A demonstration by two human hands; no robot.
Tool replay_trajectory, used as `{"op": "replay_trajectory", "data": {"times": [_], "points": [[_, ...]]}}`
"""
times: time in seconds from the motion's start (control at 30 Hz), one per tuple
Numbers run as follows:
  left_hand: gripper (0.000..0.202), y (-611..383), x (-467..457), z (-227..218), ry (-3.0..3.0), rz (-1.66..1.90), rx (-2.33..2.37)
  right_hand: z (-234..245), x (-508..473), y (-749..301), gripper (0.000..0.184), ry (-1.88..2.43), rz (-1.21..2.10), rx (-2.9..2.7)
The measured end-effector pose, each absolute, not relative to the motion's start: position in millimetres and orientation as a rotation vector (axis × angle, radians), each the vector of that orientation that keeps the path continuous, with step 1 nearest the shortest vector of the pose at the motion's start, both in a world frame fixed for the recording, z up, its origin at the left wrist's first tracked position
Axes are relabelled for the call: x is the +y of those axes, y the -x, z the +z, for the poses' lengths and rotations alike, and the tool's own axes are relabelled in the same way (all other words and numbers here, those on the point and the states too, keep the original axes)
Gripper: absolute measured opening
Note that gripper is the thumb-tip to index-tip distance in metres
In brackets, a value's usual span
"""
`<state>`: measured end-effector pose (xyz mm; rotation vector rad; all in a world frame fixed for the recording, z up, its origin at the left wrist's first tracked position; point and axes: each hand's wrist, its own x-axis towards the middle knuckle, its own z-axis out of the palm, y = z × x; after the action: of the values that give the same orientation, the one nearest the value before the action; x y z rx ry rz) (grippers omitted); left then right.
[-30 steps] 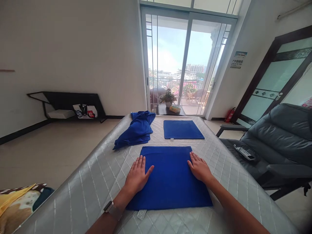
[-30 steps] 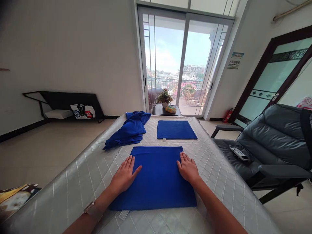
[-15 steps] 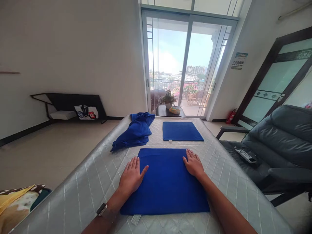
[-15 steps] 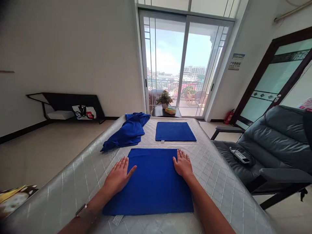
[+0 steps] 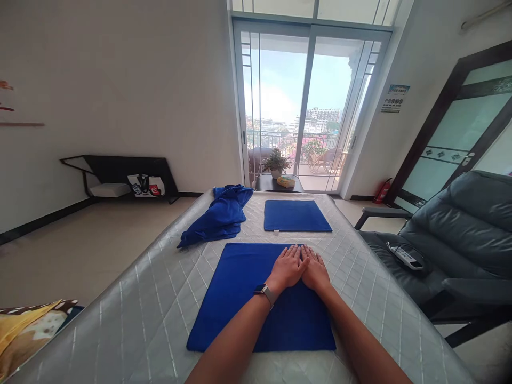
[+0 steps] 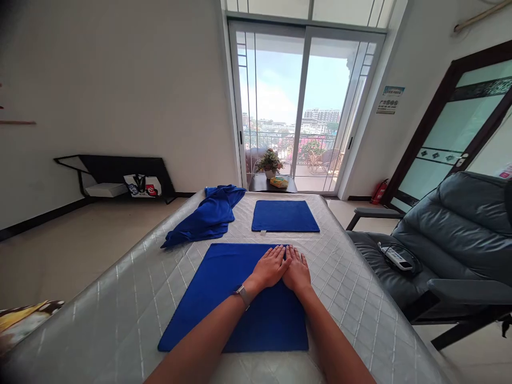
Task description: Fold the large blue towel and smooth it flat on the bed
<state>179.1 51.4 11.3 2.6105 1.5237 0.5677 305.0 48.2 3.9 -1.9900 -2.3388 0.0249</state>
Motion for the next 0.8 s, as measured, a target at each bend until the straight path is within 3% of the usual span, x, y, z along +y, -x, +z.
{"op": "replay_trajectory", "data": {"times": [0.5, 0.8], "points": [[0.090, 5, 49, -14, -2.208, 0.375, 2.221, 6, 50, -302, 0.066, 2.001, 0.156, -2.244], [0.092, 17, 44, -14, -2.126, 0.390, 2.280, 14, 47, -298, 0.065, 2.064, 0.160, -2.257]]}}
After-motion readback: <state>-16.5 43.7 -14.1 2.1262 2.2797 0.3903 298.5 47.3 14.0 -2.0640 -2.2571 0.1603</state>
